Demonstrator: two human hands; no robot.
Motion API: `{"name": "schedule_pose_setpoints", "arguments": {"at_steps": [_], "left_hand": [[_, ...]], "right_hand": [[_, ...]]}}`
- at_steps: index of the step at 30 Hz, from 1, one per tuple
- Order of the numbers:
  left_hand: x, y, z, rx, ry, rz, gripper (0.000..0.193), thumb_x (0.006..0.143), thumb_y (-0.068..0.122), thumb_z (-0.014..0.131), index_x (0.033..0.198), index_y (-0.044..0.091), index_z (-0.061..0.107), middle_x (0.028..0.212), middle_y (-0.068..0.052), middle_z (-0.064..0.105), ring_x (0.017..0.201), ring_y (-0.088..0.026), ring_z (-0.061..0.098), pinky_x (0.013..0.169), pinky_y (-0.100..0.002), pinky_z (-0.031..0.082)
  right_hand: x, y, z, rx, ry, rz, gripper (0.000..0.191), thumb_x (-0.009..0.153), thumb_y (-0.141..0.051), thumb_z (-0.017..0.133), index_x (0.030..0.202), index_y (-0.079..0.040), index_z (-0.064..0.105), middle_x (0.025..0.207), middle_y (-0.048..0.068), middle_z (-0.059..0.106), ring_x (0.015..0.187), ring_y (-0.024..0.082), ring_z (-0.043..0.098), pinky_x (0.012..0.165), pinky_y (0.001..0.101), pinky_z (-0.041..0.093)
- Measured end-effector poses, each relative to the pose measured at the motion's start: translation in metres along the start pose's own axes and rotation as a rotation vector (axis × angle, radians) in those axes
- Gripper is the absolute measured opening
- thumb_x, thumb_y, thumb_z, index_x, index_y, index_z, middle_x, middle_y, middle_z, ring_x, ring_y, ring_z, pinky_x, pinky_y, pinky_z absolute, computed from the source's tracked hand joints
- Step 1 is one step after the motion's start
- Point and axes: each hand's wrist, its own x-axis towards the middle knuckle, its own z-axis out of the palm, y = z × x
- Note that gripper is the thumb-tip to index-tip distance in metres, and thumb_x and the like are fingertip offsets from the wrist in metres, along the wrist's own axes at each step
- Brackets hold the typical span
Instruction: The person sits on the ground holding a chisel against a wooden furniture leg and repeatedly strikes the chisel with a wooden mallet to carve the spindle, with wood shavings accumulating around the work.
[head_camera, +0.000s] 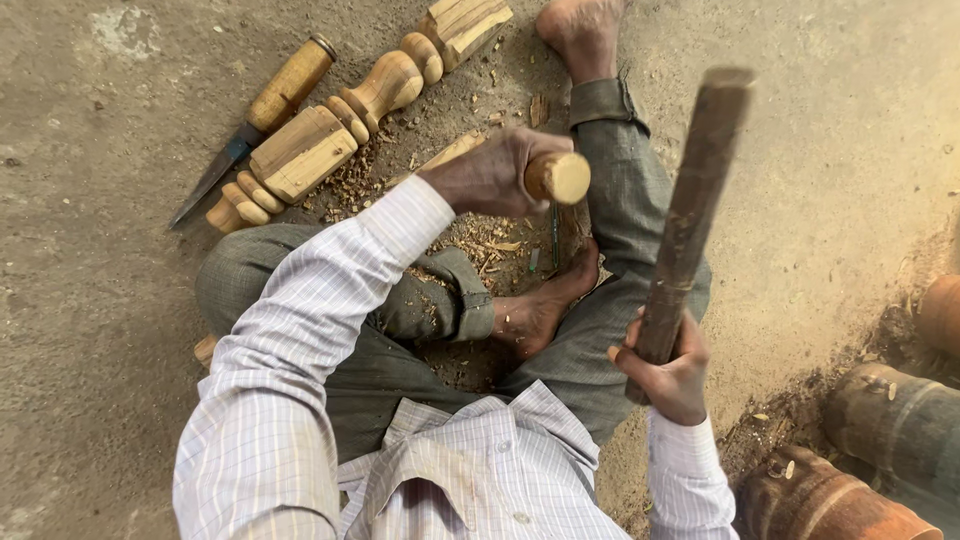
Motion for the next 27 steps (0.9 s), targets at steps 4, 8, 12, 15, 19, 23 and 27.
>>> {"name": "schedule_pose_setpoints", "arguments": {"at_steps": [4, 8, 12, 15, 19, 23, 27], "left_hand": [[-0.001, -0.001, -0.003, 0.024, 0.021, -0.004, 0.035, 0.071, -0.001, 0.08, 0.102, 0.007, 0.068, 0.089, -0.004, 0.074, 0.084, -0.015, 0.072, 0.077, -0.034, 0.063], [-0.004, -0.005, -0.003, 0.023, 0.03, 0.011, 0.027, 0.075, 0.0, 0.08, 0.098, 0.007, 0.066, 0.087, -0.004, 0.073, 0.081, -0.014, 0.072, 0.072, -0.034, 0.061], [-0.006, -0.008, -0.006, -0.074, -0.056, -0.169, 0.02, 0.083, 0.004, 0.075, 0.1, 0.011, 0.069, 0.086, -0.002, 0.073, 0.074, -0.016, 0.068, 0.066, -0.034, 0.059], [-0.005, -0.009, -0.008, -0.011, 0.014, -0.071, 0.021, 0.081, 0.002, 0.077, 0.098, 0.009, 0.066, 0.086, -0.002, 0.071, 0.075, -0.015, 0.069, 0.07, -0.032, 0.06], [-0.006, -0.011, -0.005, -0.002, 0.058, 0.059, 0.031, 0.072, 0.0, 0.078, 0.099, 0.008, 0.065, 0.087, -0.003, 0.071, 0.08, -0.014, 0.069, 0.072, -0.031, 0.061], [-0.008, -0.017, -0.004, -0.041, 0.01, 0.012, 0.022, 0.08, 0.003, 0.08, 0.095, 0.009, 0.064, 0.089, -0.003, 0.071, 0.08, -0.012, 0.069, 0.073, -0.031, 0.062], [-0.007, -0.016, -0.007, 0.013, 0.031, -0.031, 0.02, 0.083, 0.007, 0.083, 0.096, 0.01, 0.067, 0.09, -0.002, 0.074, 0.08, -0.012, 0.072, 0.073, -0.031, 0.063]], "right_hand": [[0.005, -0.016, -0.006, 0.053, 0.026, -0.1, 0.046, 0.073, 0.007, 0.076, 0.114, -0.005, 0.058, 0.083, 0.004, 0.066, 0.053, 0.01, 0.062, 0.045, 0.027, 0.049], [0.026, -0.028, -0.005, -0.012, -0.018, -0.242, 0.041, 0.08, 0.001, 0.075, 0.115, -0.007, 0.054, 0.086, 0.005, 0.062, 0.069, 0.012, 0.063, 0.048, 0.0241, 0.052], [0.046, -0.038, -0.005, -0.599, -0.102, -0.292, 0.044, 0.074, -0.004, 0.076, 0.113, -0.002, 0.056, 0.08, 0.005, 0.061, 0.064, 0.015, 0.063, 0.056, 0.0307, 0.052], [0.044, -0.045, -0.006, -0.496, -0.062, -0.261, 0.048, 0.071, -0.008, 0.082, 0.112, -0.002, 0.057, 0.082, 0.007, 0.058, 0.065, 0.018, 0.06, 0.057, 0.0351, 0.051], [0.039, -0.052, -0.003, 0.285, 0.038, -0.296, 0.047, 0.078, -0.011, 0.082, 0.114, -0.005, 0.052, 0.096, 0.003, 0.057, 0.087, 0.014, 0.056, 0.077, 0.0324, 0.052], [0.053, -0.054, -0.005, -0.79, -0.115, -0.2, 0.053, 0.068, -0.01, 0.086, 0.113, -0.002, 0.058, 0.085, 0.009, 0.062, 0.073, 0.021, 0.066, 0.065, 0.0355, 0.052], [0.048, -0.037, -0.007, -0.429, -0.136, -0.064, 0.052, 0.067, -0.004, 0.079, 0.114, -0.003, 0.056, 0.087, 0.005, 0.057, 0.071, 0.015, 0.057, 0.058, 0.0313, 0.05]]}}
